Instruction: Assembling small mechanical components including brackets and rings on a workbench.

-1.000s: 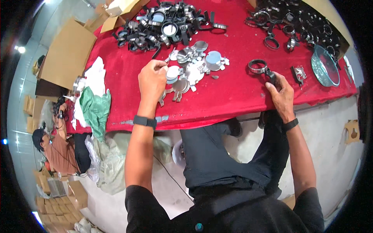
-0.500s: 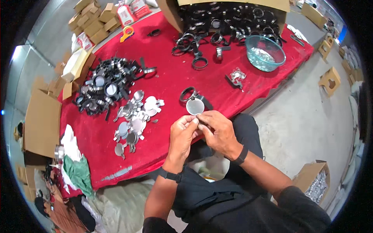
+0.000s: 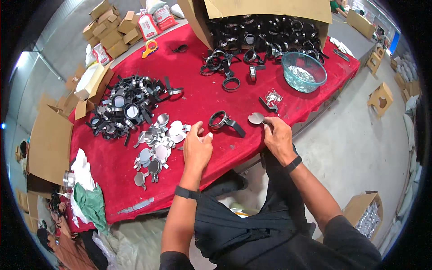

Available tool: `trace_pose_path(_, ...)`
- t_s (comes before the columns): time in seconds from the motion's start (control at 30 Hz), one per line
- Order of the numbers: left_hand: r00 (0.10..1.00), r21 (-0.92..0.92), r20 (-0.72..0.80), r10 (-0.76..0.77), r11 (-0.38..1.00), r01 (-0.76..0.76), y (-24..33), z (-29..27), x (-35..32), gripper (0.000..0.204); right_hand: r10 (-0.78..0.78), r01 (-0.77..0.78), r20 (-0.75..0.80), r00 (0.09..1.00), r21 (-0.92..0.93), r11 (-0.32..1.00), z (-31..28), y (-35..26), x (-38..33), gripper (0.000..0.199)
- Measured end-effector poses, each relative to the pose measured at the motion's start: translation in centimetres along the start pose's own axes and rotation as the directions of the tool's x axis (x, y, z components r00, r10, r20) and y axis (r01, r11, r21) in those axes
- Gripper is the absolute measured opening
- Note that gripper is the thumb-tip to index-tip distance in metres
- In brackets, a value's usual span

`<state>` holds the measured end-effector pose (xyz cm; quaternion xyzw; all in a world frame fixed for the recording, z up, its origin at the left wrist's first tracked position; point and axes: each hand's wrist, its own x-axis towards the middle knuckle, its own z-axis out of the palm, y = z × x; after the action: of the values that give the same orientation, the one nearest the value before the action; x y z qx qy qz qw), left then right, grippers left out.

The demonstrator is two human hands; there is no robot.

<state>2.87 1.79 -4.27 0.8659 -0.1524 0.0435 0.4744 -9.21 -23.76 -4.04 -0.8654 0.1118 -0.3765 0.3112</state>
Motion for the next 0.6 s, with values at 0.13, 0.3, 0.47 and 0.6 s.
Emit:
trace_pose_path(0.13, 0.985, 0.042, 0.168, 0.023, 0.999, -0.031, 0.6, 2.6, 2.1, 0.069, -0.16, 0.168, 0.058, 0.985, -0.189, 0.968, -0.3, 1.7, 0.2, 0.011)
trace_pose_path(0.3, 0.981, -0.176, 0.192, -0.013, 0.983, 0.047, 2.1, 4.6, 3.4, 0.04, -0.107, 0.109, 0.02, 0.994, -0.134, 0.985, 0.1, 1.9, 0.0, 0.016)
trace_pose_path(0.47, 0.995, -0.042, 0.078, 0.061, 0.997, -0.058, 1.6, 2.8, 2.6, 0.031, 0.086, -0.086, 0.009, 0.996, 0.178, 0.98, -0.2, -3.0, 2.7, 0.023)
trace_pose_path(0.6, 0.975, -0.132, 0.197, -0.102, 0.983, 0.13, 4.2, 1.1, 0.8, 0.032, 0.036, -0.04, 0.019, 0.999, 0.262, 0.964, 2.4, -5.3, 3.6, 0.022)
